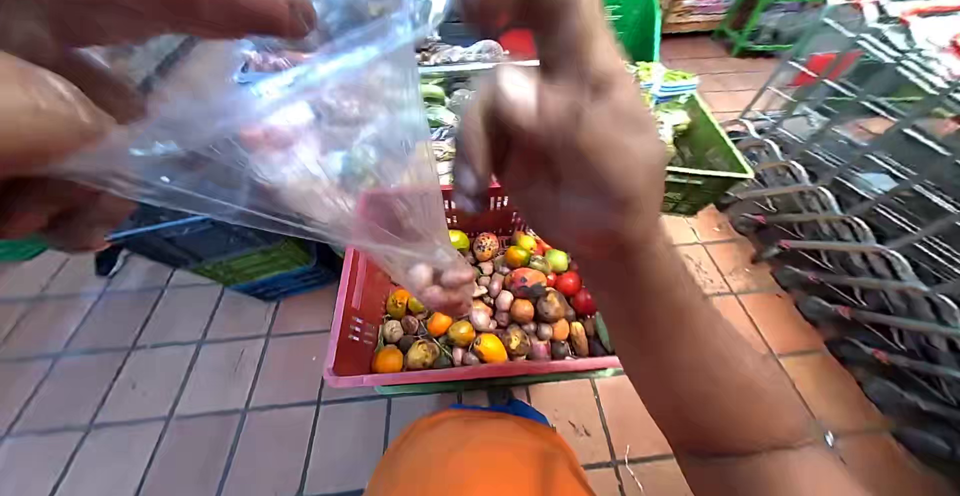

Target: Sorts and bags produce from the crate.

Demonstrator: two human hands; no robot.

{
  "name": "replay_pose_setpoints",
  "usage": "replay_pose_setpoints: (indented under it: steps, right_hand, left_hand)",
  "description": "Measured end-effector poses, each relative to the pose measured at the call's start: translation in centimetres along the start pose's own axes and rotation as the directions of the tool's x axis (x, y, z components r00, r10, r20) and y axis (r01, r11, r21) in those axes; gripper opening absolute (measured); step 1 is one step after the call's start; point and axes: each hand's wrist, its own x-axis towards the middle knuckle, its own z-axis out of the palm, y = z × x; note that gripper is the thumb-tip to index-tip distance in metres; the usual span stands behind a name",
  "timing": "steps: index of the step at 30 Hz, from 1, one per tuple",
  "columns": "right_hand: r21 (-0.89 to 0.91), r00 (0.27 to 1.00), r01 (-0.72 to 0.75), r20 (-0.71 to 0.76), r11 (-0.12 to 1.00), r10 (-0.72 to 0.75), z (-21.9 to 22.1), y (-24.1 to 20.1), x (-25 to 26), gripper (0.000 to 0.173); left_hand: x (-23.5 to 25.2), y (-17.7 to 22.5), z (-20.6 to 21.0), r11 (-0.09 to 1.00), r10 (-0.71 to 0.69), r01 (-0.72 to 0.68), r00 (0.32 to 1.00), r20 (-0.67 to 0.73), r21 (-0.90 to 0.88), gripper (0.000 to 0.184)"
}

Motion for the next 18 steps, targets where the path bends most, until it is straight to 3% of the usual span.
replay_pose_setpoints:
  steps: [2,4,6,9,12,16,18]
  right_hand:
    - [-0.210,0.973,-0.231,-0.060,0.950,0.223,-6.3,6.8,-5.9,0.033]
    - [-0.531,0.820,-0.519,-0.089,0.670,0.565,-11.1,15.6,-12.5,0.043]
    - [-0.797,0.584,-0.486,0.009,0.359,0.812,-12.6,23.2,-18.6,0.056]
    - [-0.966,0.347,-0.203,0.080,0.158,0.934,-11.3,29.3,-24.6,0.082]
    - [-0.993,0.229,-0.049,0.092,0.106,0.969,-10.7,30.8,-25.9,0.091]
    - [-0.988,0.237,0.003,0.152,0.155,0.960,-11.3,31.3,-25.8,0.077]
    - [-0.987,0.216,0.014,0.158,0.159,0.964,-11.4,31.7,-25.8,0.080]
  left_hand:
    - [0.4,1.5,1.9,0.962,-0.271,0.274,0.958,-0.091,0.012,0.074]
    - [1.2,0.9,3.6,0.910,-0.412,0.414,0.887,-0.207,-0.038,0.075]
    - [1.8,-0.7,5.3,0.893,-0.443,0.439,0.819,-0.363,-0.098,0.072]
    - [1.9,-2.9,7.2,0.868,-0.488,0.456,0.717,-0.498,-0.195,0.074]
    - [1.0,-5.1,9.1,0.854,-0.500,0.466,0.610,-0.615,-0.233,0.068]
    - [-1.4,-8.3,10.8,0.769,-0.608,0.552,0.479,-0.633,-0.322,0.067]
    - [-2.9,-10.2,12.0,0.719,-0.667,0.583,0.426,-0.611,-0.378,0.067]
